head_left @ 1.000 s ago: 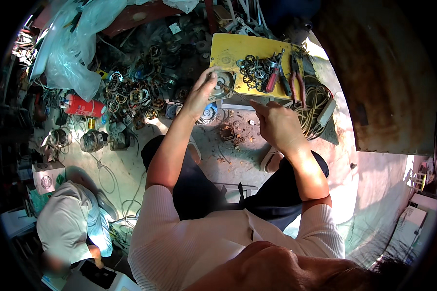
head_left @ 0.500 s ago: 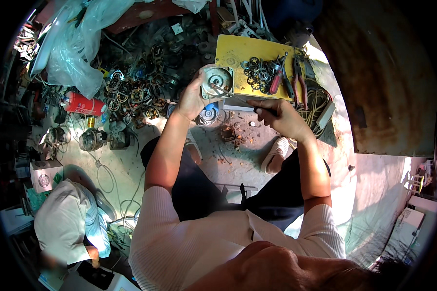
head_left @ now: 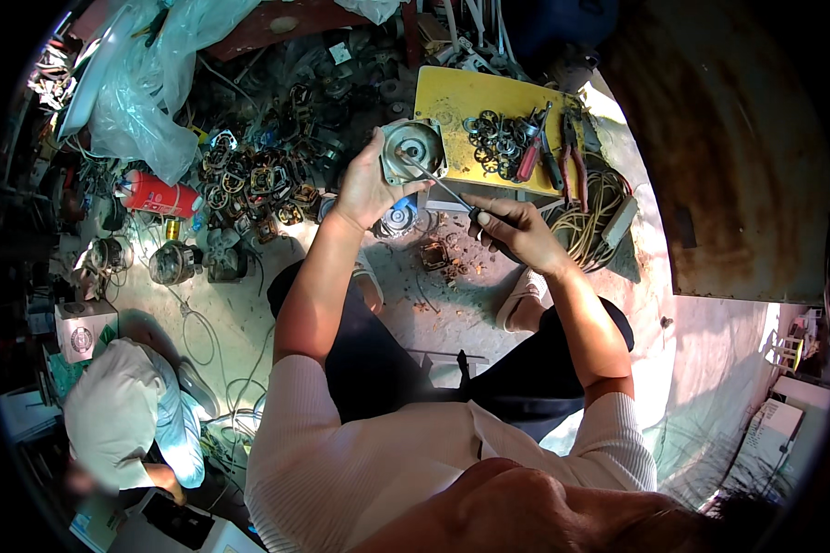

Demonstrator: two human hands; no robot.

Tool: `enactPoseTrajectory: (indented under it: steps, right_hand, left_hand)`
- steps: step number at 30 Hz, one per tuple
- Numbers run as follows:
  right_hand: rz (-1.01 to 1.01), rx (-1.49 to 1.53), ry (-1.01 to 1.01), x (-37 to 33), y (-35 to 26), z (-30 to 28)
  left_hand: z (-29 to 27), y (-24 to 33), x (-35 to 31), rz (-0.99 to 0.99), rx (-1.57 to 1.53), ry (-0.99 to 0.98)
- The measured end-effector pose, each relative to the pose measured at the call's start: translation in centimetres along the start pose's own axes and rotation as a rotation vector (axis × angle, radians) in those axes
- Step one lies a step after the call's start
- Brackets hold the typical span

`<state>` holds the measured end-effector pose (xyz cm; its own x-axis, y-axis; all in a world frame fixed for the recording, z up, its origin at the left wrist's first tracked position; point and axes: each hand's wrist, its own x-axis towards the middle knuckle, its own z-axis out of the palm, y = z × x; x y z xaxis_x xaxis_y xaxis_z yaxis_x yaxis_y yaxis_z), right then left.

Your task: The person uses a screwdriver to pry components apart and remove small screws from a metal motor housing while sitting on the floor.

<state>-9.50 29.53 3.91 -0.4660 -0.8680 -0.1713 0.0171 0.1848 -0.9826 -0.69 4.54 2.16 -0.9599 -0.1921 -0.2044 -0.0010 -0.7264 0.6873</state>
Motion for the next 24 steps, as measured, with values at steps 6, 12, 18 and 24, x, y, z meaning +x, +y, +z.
enactPoseTrajectory:
  steps: [6,12,18,24]
  right_hand:
    - [-0.215,-0.751,0.26,-1.4,-2.3,0.0]
    - [-0.418,-1.081,0.405,-1.0,-2.0,-0.2]
    - [-0.377,-1.02,0.404,-0.9,-1.7,0.4]
    - [-0.296,-0.981,0.485,-1.0,-0.9,0.1]
  left_hand:
    - [0.1,0.1,0.1,0.197,0.171,0.083]
    - [-0.6,-0.4,0.4,0.17,0.093,0.059]
    - [-0.9,-0.8,0.9,0.085,0.055,0.036]
    - [0.5,-1.8,1.5,0.021,0.006,0.059]
